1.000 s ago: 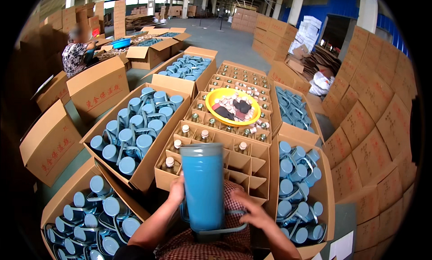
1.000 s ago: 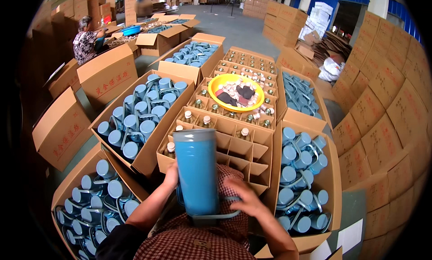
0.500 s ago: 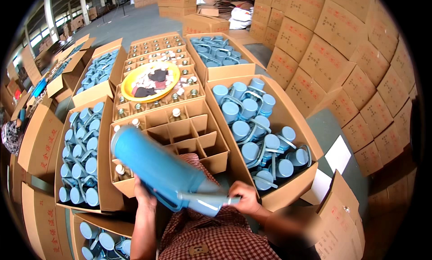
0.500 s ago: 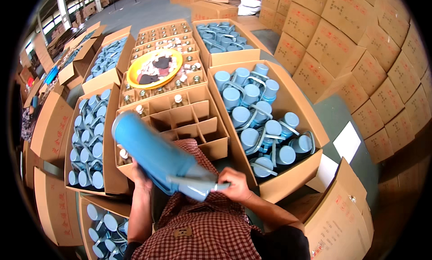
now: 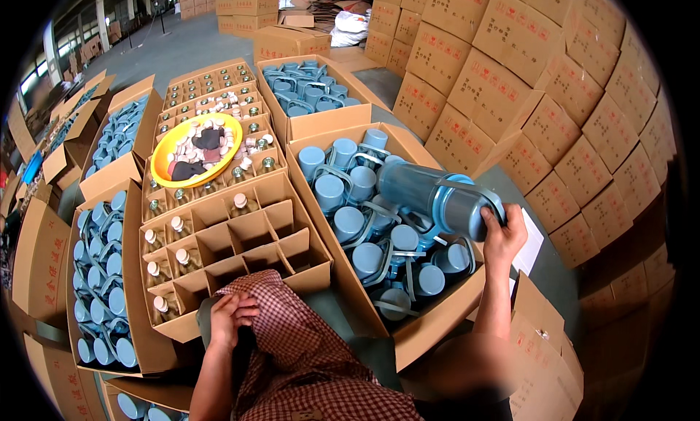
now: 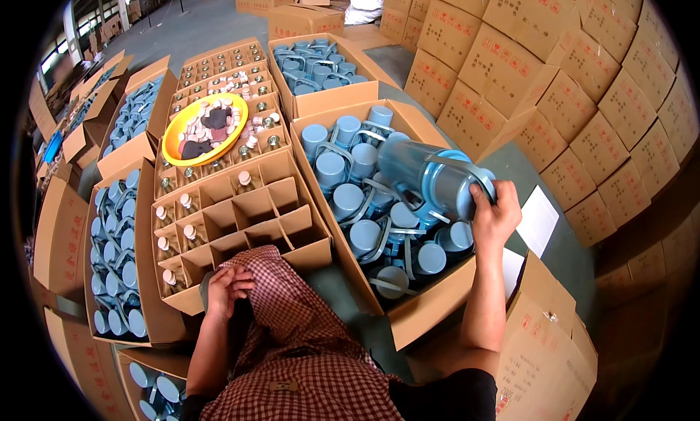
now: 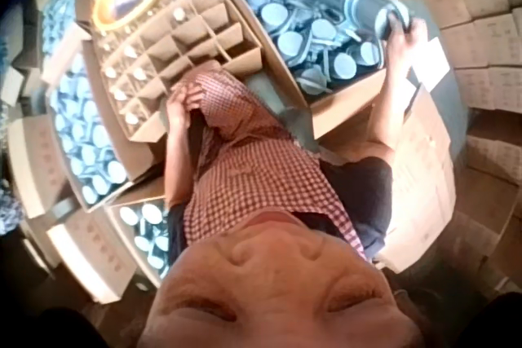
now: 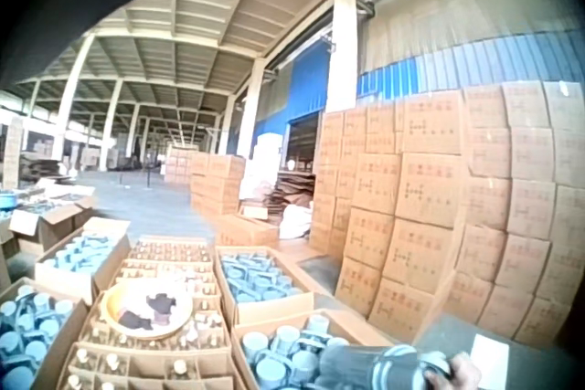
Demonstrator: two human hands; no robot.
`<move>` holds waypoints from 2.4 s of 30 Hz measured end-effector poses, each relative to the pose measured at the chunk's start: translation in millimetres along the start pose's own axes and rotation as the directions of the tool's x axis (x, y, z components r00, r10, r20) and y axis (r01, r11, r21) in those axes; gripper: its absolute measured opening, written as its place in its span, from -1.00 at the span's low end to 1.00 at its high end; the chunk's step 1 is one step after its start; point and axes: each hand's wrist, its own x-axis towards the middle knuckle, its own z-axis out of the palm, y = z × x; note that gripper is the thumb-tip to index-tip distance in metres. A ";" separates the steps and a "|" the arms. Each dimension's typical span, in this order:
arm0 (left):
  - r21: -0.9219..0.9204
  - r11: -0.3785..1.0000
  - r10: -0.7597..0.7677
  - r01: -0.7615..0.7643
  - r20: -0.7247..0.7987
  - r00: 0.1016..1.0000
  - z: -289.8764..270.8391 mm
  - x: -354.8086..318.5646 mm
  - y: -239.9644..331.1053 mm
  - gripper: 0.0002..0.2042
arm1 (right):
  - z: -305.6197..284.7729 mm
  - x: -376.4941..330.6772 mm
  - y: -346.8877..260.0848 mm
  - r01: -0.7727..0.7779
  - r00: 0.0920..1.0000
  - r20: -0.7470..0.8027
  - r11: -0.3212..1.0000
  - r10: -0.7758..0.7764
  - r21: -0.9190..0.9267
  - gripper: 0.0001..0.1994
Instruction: The person repeatedly assembles light blue cylindrical containers by inserting a small bottle into the container, placing a grey lid on top, and securing it. The person then places the assembled unit into a cardboard box. This process is repeated continuously throughout the clip.
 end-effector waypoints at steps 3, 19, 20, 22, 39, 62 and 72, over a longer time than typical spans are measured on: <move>0.008 1.000 0.011 -0.011 -0.074 0.997 -20.3 3.9 -2.0 -0.72 | 24.1 23.0 21.1 0.052 0.996 0.086 0.984 -0.038 -0.172 -0.81; 0.022 0.996 0.083 -0.081 -0.394 0.916 -121.4 -29.2 19.5 -0.82 | 239.6 -48.9 197.5 0.250 0.638 0.741 0.853 0.211 -0.458 -0.71; 0.106 0.990 0.134 -0.095 -0.480 0.867 -137.5 -36.6 24.1 -0.83 | 246.4 -66.0 214.8 0.285 0.647 0.746 0.858 0.156 -0.427 -0.72; 0.356 0.929 0.318 -0.105 -0.615 0.721 -172.8 -54.2 29.6 -0.84 | 263.4 -89.7 229.1 0.323 0.661 0.748 0.878 0.058 -0.354 -0.74; 0.445 0.825 0.497 0.348 -0.864 -0.073 -450.4 -53.4 104.7 -0.40 | 259.7 -117.4 -50.5 -0.273 0.353 0.933 0.961 0.066 0.036 -0.71; 0.388 0.632 0.558 -0.671 -0.829 0.047 -330.6 -260.1 205.2 -0.74 | 267.7 -236.5 -363.9 -0.660 -0.117 0.789 0.641 -0.603 0.392 -0.83; 0.576 0.428 0.770 -0.697 0.171 0.614 -133.6 -253.6 70.1 -0.68 | 272.7 -230.9 -482.1 -0.963 0.063 0.774 0.166 -0.630 0.213 -0.32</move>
